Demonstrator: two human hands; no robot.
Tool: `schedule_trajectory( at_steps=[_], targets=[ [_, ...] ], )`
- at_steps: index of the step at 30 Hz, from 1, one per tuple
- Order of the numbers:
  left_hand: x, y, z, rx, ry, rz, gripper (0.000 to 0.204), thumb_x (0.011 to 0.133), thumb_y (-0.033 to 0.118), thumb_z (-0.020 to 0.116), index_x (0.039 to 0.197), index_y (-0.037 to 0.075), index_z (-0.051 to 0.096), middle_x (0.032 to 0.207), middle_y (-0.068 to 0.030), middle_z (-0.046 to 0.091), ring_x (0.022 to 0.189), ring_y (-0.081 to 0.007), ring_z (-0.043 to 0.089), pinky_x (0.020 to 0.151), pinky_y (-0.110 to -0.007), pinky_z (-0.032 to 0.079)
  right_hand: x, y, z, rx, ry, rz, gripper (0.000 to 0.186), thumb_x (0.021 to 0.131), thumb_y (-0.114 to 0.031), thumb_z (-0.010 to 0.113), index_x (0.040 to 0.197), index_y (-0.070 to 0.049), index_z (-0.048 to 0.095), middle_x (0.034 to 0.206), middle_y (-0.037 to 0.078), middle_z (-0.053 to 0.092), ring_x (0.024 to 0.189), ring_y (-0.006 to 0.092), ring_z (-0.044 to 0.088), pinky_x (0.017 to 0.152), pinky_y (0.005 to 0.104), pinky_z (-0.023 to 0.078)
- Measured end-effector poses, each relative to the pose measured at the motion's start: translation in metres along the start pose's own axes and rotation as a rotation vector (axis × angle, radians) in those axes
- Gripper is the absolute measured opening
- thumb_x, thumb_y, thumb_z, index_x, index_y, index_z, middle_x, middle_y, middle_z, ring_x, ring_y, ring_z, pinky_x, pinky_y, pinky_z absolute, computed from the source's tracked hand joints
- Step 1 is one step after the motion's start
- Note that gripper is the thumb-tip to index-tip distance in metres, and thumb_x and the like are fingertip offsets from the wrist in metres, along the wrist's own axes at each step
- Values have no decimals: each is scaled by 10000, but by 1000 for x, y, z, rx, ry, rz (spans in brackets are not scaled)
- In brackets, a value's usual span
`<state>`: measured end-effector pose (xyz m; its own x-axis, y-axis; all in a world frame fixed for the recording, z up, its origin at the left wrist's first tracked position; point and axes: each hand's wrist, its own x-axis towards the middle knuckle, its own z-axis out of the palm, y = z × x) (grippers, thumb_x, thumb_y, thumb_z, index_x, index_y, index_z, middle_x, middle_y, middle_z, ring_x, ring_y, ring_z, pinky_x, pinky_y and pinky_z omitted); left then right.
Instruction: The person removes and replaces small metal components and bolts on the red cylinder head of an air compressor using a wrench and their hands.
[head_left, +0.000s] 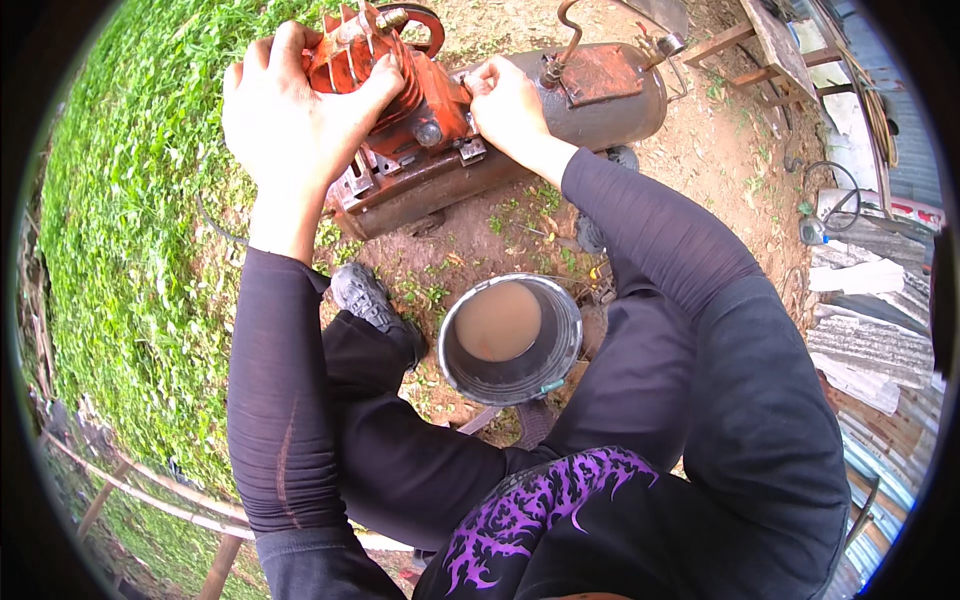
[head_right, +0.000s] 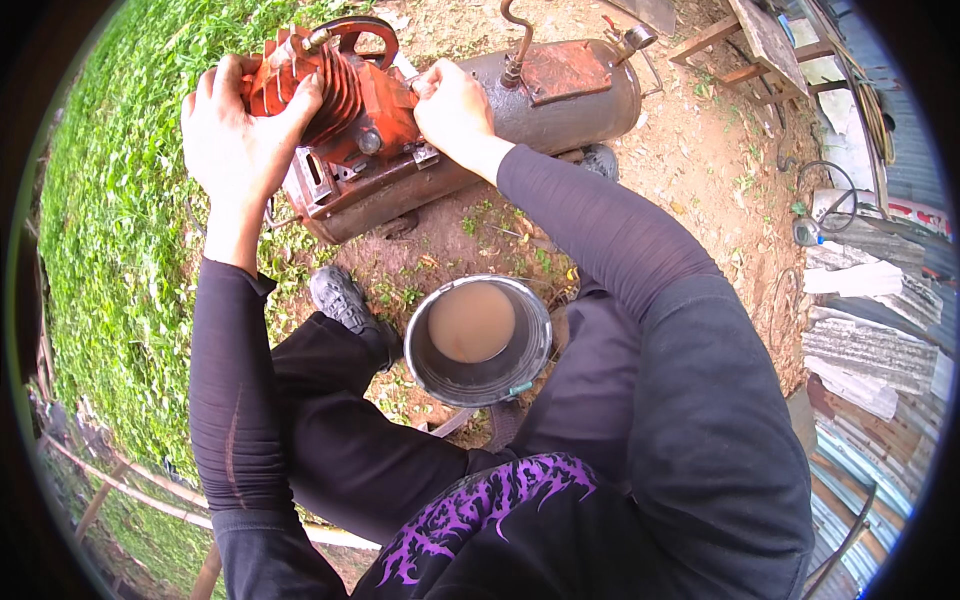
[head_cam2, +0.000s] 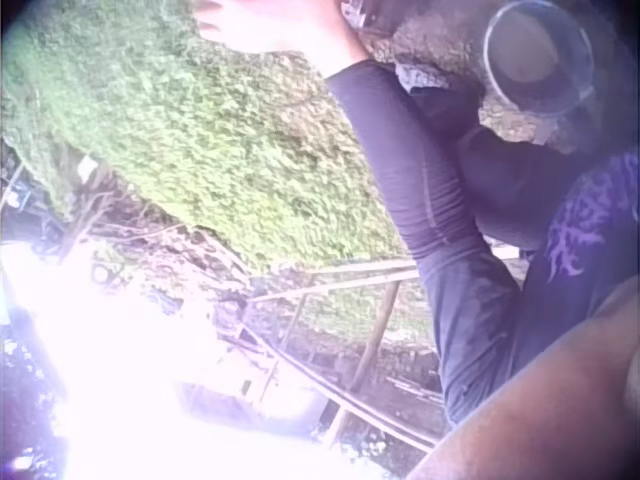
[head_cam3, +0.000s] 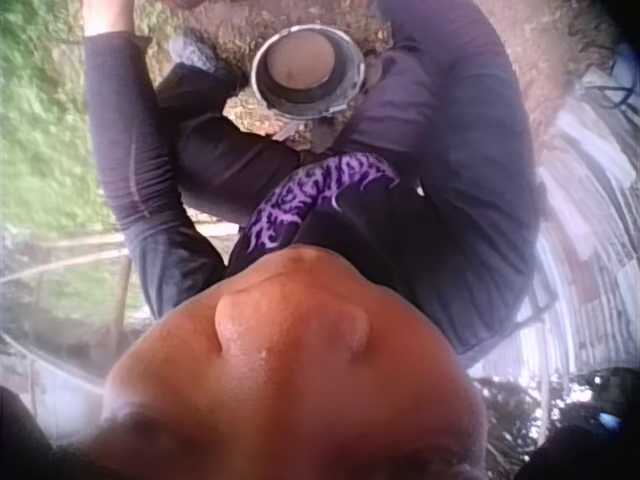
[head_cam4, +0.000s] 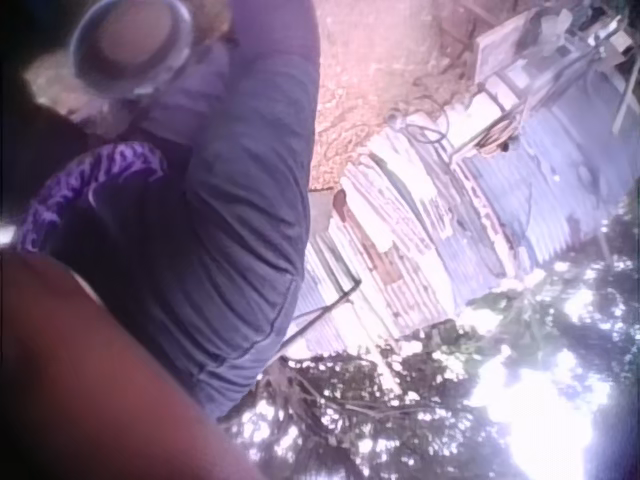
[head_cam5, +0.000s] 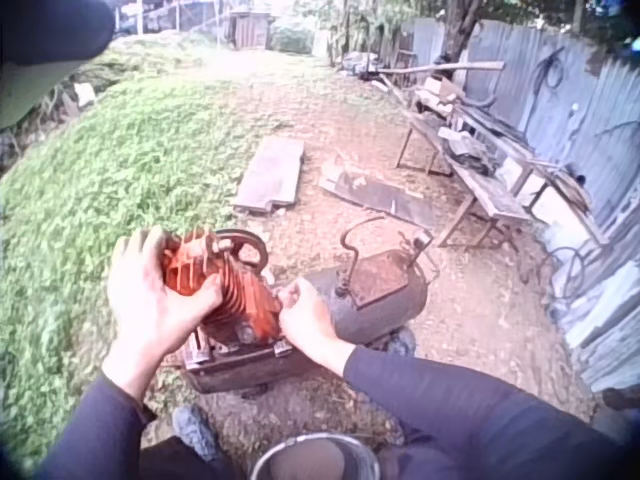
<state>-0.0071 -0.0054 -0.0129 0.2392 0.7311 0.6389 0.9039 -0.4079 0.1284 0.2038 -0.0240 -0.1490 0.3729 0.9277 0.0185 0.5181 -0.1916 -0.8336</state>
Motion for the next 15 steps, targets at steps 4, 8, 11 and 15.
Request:
schedule_trajectory(
  at_steps=[4,8,11,15],
  targets=[
    [-3,-4,-4,18,-36,-33,558,708,548,831,1013,106,679,1030,-92,679,1013,-324,624,912,-451,517,-22,-2,-3,-43,-101,-29,171,1000,-198,642,957,-33,624,802,132,699,742,211,679,723,375,517],
    [-2,-3,-3,22,-50,-39,564,709,549,829,1014,100,677,1031,-100,677,1019,-324,624,914,-452,519,-11,-2,-6,64,-73,32,161,978,-226,629,978,-65,633,843,177,715,860,373,706,776,482,518],
    [1,-2,2,13,4,15,567,713,554,825,1018,98,680,1031,-103,676,1027,-327,623,918,-451,518,-6,5,-2,8,-21,-24,147,978,-208,618,990,-62,629,857,184,717,863,380,703,780,482,519],
    [0,-1,0,-1,-22,-28,622,688,578,828,1052,94,687,1034,-128,675,1042,-341,622,925,-459,521,-34,4,-17,-108,-115,-98,158,997,-179,636,970,-26,610,785,164,685,715,270,676,690,418,517]
  ],
)
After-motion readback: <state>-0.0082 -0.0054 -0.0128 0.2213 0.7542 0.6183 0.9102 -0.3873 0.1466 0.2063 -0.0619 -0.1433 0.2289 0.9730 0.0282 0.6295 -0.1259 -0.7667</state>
